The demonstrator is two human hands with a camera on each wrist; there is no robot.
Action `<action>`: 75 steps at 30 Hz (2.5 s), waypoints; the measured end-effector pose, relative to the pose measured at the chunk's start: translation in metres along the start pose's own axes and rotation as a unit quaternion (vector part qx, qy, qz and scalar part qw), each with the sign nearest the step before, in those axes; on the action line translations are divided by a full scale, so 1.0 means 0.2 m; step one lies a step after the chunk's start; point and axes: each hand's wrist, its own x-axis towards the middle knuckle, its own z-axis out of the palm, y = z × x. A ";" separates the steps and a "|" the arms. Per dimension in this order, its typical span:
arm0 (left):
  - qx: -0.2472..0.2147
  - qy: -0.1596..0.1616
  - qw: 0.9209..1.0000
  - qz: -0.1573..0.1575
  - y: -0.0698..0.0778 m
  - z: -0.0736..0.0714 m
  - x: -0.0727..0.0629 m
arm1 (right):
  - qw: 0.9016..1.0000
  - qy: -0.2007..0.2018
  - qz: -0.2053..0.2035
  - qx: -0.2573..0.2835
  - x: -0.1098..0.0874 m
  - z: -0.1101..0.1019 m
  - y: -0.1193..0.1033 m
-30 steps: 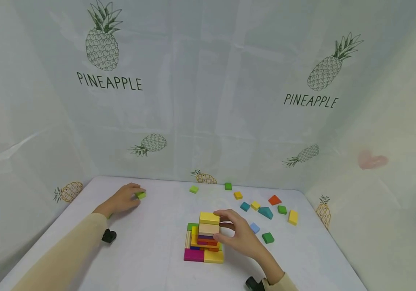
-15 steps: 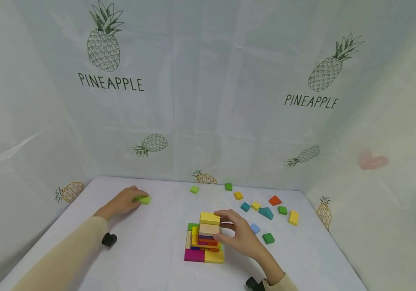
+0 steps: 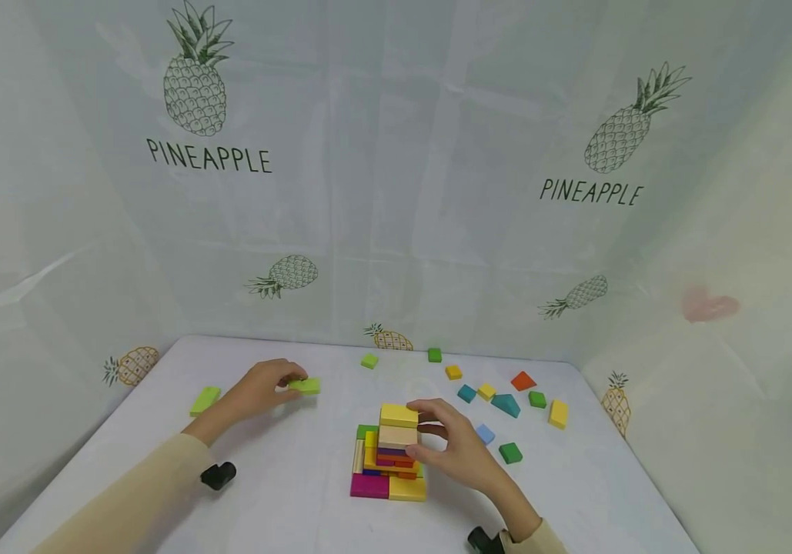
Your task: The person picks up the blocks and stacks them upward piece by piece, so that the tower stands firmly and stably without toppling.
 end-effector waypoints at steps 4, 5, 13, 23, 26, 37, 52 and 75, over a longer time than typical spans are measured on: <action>-0.005 0.016 1.000 0.018 0.14 0.00 0.01 | 1.000 0.000 -0.009 -0.002 0.00 0.00 0.00; -0.006 0.021 0.999 0.026 0.17 0.00 0.01 | 1.000 0.000 -0.010 -0.001 0.00 0.00 0.00; -0.013 0.043 0.997 0.066 0.44 0.00 0.00 | 1.000 0.000 -0.012 0.002 0.00 0.00 0.00; -0.061 0.015 0.992 0.108 0.70 0.05 -0.03 | 1.000 -0.003 -0.010 -0.001 0.00 0.00 0.00; -0.071 0.009 0.991 0.113 0.76 0.07 -0.03 | 1.000 -0.002 -0.015 -0.002 0.00 -0.01 0.00; -0.071 0.019 0.991 0.116 0.84 0.17 -0.01 | 1.000 -0.005 -0.014 0.009 0.00 -0.01 0.00; -0.090 0.056 0.988 0.113 0.86 0.25 -0.01 | 1.000 -0.006 -0.022 0.018 0.00 -0.01 0.00; -0.082 0.079 0.990 0.088 0.71 0.18 0.10 | 1.000 -0.006 -0.012 0.009 0.00 -0.01 -0.02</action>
